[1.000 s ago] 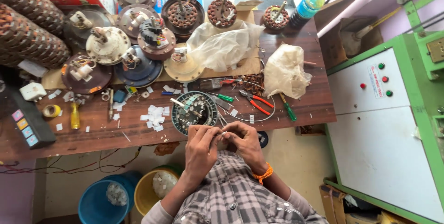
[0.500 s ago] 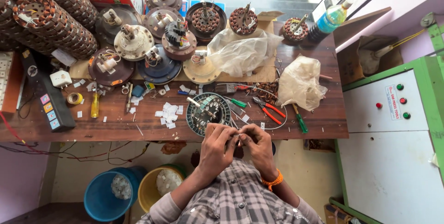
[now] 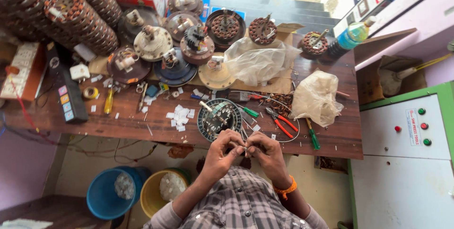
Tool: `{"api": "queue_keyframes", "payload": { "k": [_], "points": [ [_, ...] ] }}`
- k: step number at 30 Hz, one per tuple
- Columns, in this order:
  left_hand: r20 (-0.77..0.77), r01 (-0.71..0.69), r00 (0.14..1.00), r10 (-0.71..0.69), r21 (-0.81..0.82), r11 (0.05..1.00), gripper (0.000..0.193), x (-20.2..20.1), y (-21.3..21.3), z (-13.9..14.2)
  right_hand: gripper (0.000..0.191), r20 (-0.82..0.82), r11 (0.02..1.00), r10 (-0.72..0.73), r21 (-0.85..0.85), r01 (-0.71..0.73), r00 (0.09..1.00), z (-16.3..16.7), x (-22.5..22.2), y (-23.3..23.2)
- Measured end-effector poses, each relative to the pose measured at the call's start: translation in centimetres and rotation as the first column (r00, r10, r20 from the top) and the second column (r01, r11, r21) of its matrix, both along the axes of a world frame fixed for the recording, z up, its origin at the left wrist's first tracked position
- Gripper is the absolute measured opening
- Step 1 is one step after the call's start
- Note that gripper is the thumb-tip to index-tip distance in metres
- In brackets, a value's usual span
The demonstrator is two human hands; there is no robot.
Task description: The person sits at a workbench repairing an electric motor stator, tearing small pieces of white insulating paper by hand and pressing them into the stator slots one at a time. They occasionally use scissors and pliers to trim and position the insulation material inside the motor housing.
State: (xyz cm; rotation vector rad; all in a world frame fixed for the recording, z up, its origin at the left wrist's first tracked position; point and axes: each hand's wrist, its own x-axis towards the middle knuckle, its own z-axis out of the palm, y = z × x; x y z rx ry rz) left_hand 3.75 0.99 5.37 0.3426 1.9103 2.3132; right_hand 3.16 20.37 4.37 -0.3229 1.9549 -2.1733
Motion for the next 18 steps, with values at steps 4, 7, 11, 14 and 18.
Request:
{"api": "queue_keyframes", "payload": {
  "k": [4, 7, 11, 14, 18],
  "points": [
    [-0.193, -0.008, 0.981, -0.007, -0.073, 0.997, 0.008, 0.0, -1.0, 0.4, 0.012, 0.174, 0.988, 0.050, -0.153, -0.023, 0.983, 0.2, 0.5, -0.7],
    [-0.382, -0.020, 0.923, -0.052, -0.181, 0.983, 0.014, -0.8, -2.7, 1.0, 0.012, 0.275, 0.955, 0.100, -0.295, -0.015, 0.956, 0.1, 0.9, -1.4],
    [-0.321, 0.075, 0.939, -0.122, -0.156, 0.985, 0.016, -1.1, -4.3, 1.6, 0.014, 0.225, 0.938, 0.186, -0.330, -0.104, 0.957, 0.0, 0.7, -1.6],
    [-0.021, 0.212, 0.977, -0.211, 0.085, 0.974, 0.016, -0.9, -4.3, 1.8, 0.013, -0.080, 0.966, 0.197, -0.152, -0.207, 0.977, 0.5, 0.1, -1.1],
    [0.099, 0.305, 0.934, -0.345, 0.289, 0.908, 0.017, -0.4, -4.1, 1.7, 0.014, -0.387, 0.953, 0.291, 0.037, -0.301, 0.875, 1.7, -0.4, -0.4]
  ]
}}
